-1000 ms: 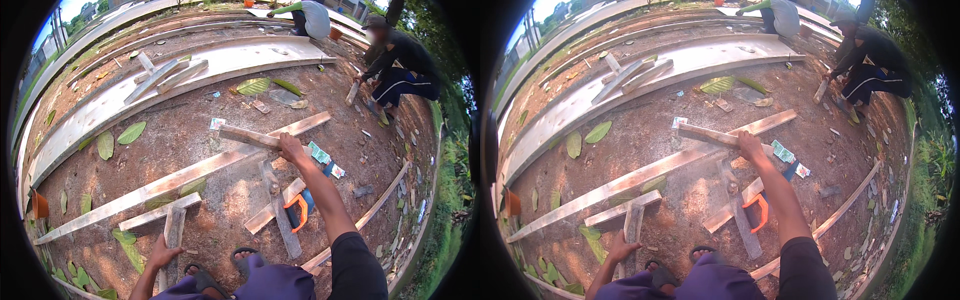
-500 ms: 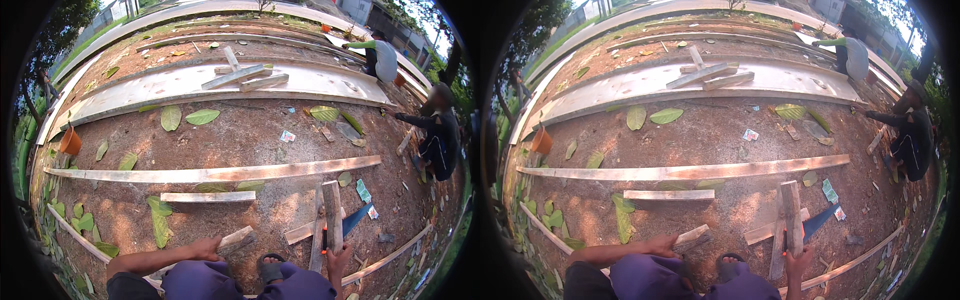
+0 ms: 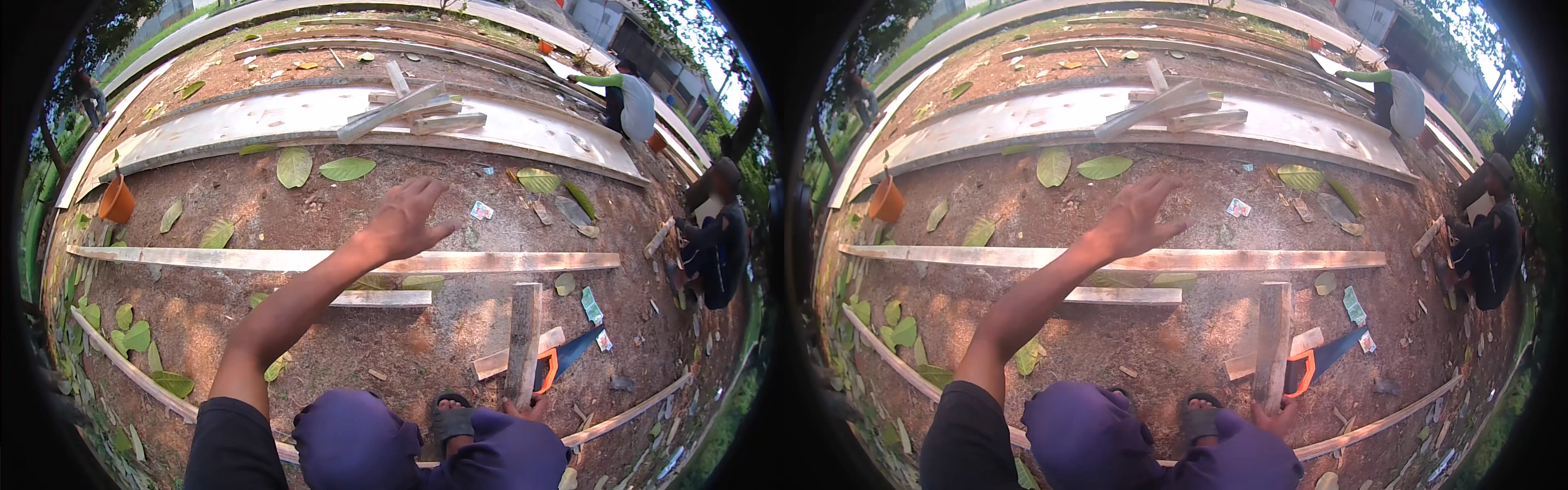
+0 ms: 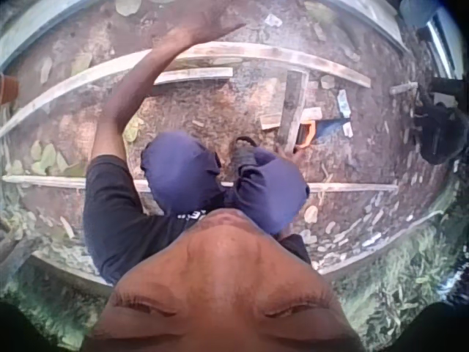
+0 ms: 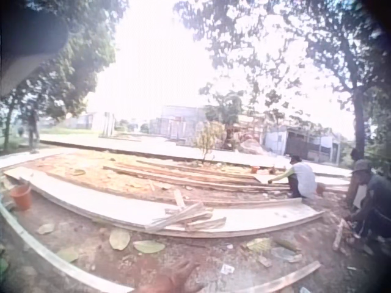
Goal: The person cuts a wooden plank with a hand saw, then uses a hammer and nails from a bucket to attach the plank to a larger wooden frame on the ground.
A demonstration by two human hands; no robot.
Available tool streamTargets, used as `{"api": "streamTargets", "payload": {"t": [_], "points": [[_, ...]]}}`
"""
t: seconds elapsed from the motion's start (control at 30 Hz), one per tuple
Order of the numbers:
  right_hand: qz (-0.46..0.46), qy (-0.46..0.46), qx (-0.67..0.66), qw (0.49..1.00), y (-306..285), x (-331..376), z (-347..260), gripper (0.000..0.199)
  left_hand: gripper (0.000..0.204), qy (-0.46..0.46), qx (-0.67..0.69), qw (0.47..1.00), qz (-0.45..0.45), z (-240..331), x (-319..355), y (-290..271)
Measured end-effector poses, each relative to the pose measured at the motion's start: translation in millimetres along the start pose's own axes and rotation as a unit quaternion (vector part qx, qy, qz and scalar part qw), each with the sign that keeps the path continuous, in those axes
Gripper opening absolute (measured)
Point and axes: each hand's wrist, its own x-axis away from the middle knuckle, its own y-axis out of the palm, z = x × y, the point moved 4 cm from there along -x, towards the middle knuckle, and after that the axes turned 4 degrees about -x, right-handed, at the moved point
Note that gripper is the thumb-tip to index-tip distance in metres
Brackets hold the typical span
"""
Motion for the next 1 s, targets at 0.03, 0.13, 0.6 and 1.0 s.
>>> {"api": "streamTargets", "payload": {"t": [0.03, 0.13, 0.6, 1.0], "points": [[-0.008, -0.014, 0.008, 1.000, 8.3, 2.9, -4.9, 0.062, 0.065, 0.027, 0.003, 0.999, -0.041, -5.4, 35.1, 27.6], [-0.051, 0.008, 0.014, 0.999, 21.6, 10.5, -44.5, 0.063, 0.050, -0.041, 0.054, 0.988, -0.137, -26.4, 130.4, 96.5], [-0.118, -0.153, 0.027, 0.981, 92.7, -9.8, -37.8, 0.058, 0.056, -0.253, 0.040, 0.965, -0.053, -83.5, 322.2, 150.0], [-0.126, -0.206, -0.114, 0.964, 83.0, 11.0, -49.1, 0.068, 0.061, -0.206, -0.193, 0.958, -0.049, -151.7, 239.1, 148.2]]}}
